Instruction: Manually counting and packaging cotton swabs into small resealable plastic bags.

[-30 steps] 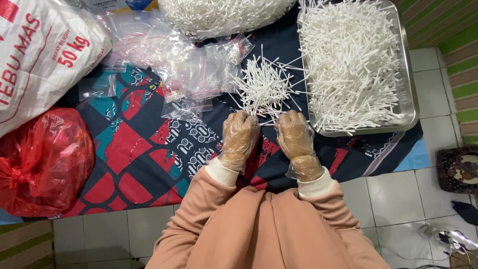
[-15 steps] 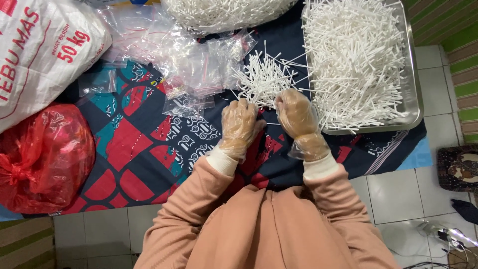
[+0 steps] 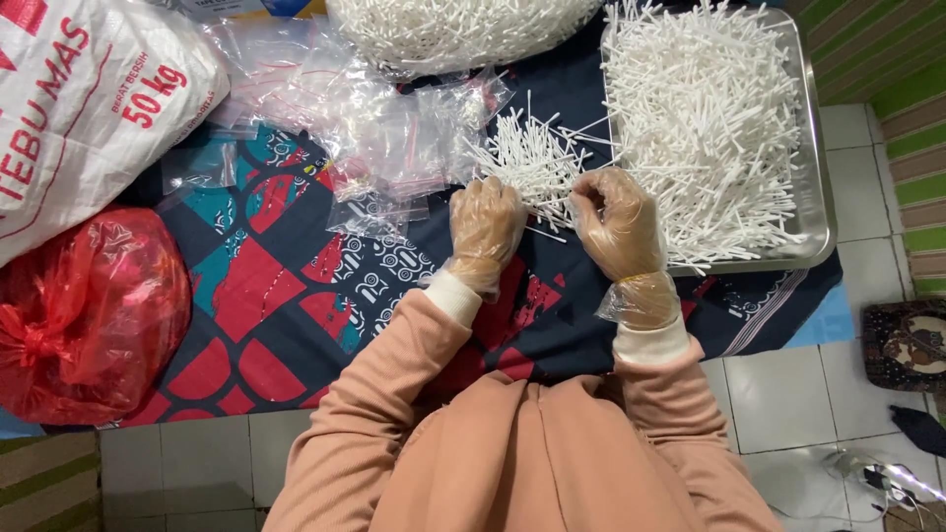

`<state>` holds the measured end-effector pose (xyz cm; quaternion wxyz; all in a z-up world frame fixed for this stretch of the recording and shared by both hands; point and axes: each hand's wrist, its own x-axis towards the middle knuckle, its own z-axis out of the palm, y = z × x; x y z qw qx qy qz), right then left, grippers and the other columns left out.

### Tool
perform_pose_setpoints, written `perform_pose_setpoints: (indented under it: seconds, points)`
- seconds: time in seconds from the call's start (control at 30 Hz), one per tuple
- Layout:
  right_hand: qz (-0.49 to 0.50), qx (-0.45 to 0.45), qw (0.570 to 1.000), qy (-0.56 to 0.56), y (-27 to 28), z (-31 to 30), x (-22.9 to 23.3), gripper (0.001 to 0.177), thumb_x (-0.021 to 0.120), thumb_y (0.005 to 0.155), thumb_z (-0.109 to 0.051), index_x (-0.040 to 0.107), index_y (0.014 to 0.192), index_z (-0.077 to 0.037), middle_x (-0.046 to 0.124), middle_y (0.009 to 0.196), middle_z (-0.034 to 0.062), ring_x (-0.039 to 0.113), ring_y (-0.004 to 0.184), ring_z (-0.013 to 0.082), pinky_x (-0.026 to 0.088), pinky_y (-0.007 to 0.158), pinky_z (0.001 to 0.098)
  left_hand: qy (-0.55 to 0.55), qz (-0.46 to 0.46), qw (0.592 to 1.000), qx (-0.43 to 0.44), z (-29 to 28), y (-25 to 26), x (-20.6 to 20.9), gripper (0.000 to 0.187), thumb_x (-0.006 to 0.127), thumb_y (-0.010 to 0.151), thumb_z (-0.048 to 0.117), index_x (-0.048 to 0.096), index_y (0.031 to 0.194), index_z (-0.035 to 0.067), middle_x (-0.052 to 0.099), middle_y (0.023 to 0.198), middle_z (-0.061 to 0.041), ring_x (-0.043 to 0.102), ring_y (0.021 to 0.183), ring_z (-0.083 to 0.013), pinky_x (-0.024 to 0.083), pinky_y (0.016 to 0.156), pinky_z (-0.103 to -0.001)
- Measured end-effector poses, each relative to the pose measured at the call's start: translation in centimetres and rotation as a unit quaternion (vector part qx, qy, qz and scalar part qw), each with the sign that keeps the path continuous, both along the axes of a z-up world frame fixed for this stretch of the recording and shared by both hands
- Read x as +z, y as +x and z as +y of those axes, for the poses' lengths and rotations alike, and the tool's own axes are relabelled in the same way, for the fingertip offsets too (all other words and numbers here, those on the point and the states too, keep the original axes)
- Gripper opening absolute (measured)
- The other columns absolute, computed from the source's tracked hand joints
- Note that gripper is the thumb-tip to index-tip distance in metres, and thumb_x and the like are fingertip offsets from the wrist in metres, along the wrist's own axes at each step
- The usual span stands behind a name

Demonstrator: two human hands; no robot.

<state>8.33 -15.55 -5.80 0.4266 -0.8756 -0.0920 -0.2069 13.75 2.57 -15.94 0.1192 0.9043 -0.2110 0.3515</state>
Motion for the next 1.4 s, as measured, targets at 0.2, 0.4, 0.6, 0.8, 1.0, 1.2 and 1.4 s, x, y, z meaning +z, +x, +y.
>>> perform_pose_setpoints:
  seconds: [0.2,0.4,0.6,0.8,1.0,1.2,1.4]
  points:
    - [0.007,-0.002,1.000,0.018,-0.3,-0.5,0.1,0.011,0.079,0.091,0.001,0.072,0.096,-0.006,0.065,0.081,0.0143,0.070,0.074,0.0342,0.056,0.063,0.0370,-0.002,0.075,0.997,0.002,2.6,-0.8,6.4,0.017,0.077,0.070,0.021,0.063,0.071,0.013,0.054,0.071,-0.006,0.062,0.068,-0.0288,0.050,0.056,-0.040]
    - [0.081,0.059,0.990,0.100,-1.6,0.4,0.1,0.013,0.081,0.086,-0.001,0.074,0.096,-0.006,0.069,0.080,0.0125,0.071,0.071,0.0266,0.057,0.064,0.0358,-0.127,0.218,0.956,-0.151,3.7,-4.7,10.9,0.024,0.078,0.082,0.033,0.067,0.099,0.021,0.063,0.088,-0.005,0.069,0.082,-0.0324,0.056,0.067,-0.046]
    - [0.143,0.076,0.963,0.214,-3.1,1.8,-0.5,0.011,0.078,0.089,0.001,0.075,0.098,-0.005,0.070,0.078,0.0086,0.069,0.070,0.0151,0.058,0.067,0.0294,-0.156,0.267,0.945,-0.105,2.0,-8.9,8.2,0.014,0.071,0.090,0.032,0.066,0.080,0.025,0.056,0.067,0.001,0.067,0.066,-0.0239,0.056,0.058,-0.037]
    - [0.192,0.067,0.959,0.199,-4.0,2.6,-4.2,0.009,0.078,0.089,-0.005,0.076,0.098,-0.006,0.073,0.083,0.0115,0.068,0.072,0.0170,0.057,0.067,0.0328,-0.133,0.316,0.935,-0.089,2.0,-10.3,5.0,0.022,0.070,0.089,0.039,0.062,0.075,0.023,0.057,0.064,0.000,0.068,0.064,-0.0274,0.055,0.055,-0.039]
    - [0.216,0.051,0.971,0.089,-5.0,2.3,-8.4,0.010,0.079,0.086,-0.014,0.078,0.096,-0.014,0.078,0.093,0.0078,0.074,0.081,0.0275,0.058,0.068,0.0365,-0.106,0.277,0.952,-0.074,1.9,-11.7,0.3,0.020,0.074,0.083,0.043,0.066,0.078,0.025,0.060,0.063,-0.001,0.068,0.063,-0.0271,0.055,0.060,-0.041]
    - [0.227,0.053,0.972,0.020,-5.3,2.3,-7.9,0.008,0.076,0.088,-0.016,0.074,0.095,-0.013,0.078,0.090,0.0103,0.075,0.082,0.0351,0.058,0.064,0.0411,-0.059,0.193,0.979,-0.009,0.9,-12.5,-3.7,0.032,0.067,0.090,0.050,0.061,0.081,0.020,0.058,0.075,-0.006,0.066,0.077,-0.0250,0.053,0.070,-0.039]
    - [0.132,-0.007,0.988,-0.076,-4.5,0.4,-5.5,0.008,0.071,0.092,-0.011,0.072,0.099,-0.013,0.072,0.088,0.0129,0.072,0.082,0.0392,0.058,0.068,0.0473,-0.053,0.257,0.964,-0.048,1.5,-8.7,2.9,0.023,0.070,0.085,0.043,0.059,0.075,0.025,0.058,0.067,0.001,0.067,0.067,-0.0251,0.054,0.060,-0.041]
